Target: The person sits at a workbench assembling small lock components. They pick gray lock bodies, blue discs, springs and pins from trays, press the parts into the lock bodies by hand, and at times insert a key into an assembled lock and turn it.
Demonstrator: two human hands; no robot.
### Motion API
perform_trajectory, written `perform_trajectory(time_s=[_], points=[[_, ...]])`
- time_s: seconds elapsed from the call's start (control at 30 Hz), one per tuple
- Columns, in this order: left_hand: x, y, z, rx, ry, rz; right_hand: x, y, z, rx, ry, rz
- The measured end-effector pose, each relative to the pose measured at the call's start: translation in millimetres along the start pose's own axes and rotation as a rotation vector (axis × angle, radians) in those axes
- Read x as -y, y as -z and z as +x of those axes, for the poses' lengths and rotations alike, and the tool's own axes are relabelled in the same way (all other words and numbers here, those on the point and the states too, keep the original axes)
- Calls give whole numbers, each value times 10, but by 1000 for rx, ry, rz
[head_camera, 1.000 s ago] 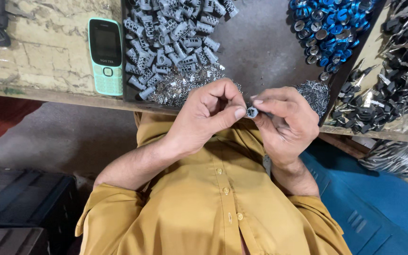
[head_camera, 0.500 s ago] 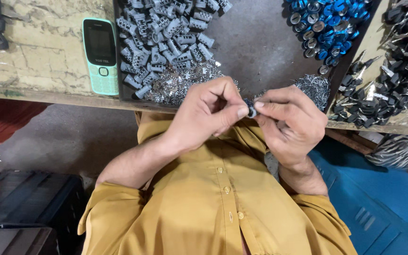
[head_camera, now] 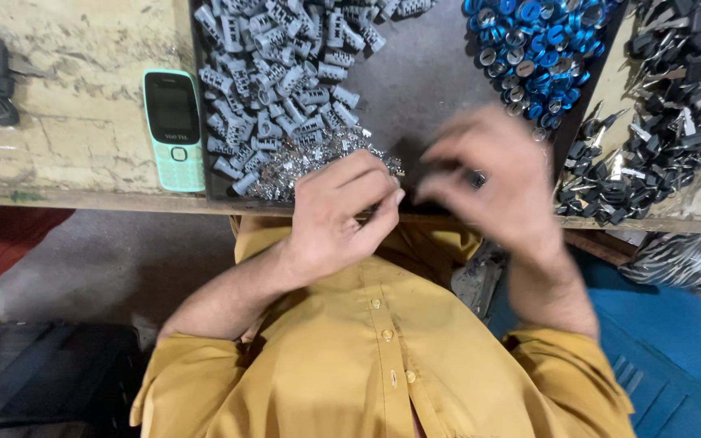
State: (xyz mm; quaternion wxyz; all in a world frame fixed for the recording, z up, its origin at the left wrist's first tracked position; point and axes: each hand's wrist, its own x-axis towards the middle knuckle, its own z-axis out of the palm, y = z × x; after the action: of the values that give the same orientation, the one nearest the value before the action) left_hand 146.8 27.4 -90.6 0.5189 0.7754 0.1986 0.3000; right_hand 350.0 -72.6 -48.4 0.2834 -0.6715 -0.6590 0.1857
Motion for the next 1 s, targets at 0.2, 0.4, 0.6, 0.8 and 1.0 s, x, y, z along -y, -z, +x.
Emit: perform_trajectory(time_s=[0.2, 0.4, 0.6, 0.8, 1.0], points=[[110, -33, 0, -78, -33, 18, -272, 257, 396, -156, -2, -421], [166, -7, -20, -88, -102, 70, -475, 198, 667, -36, 129, -638], [163, -9, -10, -94, -137, 118, -512, 274, 638, 16, 100, -618], [182, -28, -43, -88, -174, 191, -557, 259, 540, 38, -6, -610], [256, -84, -151, -151, -204, 245, -732, 146, 278, -41, -41, -559]])
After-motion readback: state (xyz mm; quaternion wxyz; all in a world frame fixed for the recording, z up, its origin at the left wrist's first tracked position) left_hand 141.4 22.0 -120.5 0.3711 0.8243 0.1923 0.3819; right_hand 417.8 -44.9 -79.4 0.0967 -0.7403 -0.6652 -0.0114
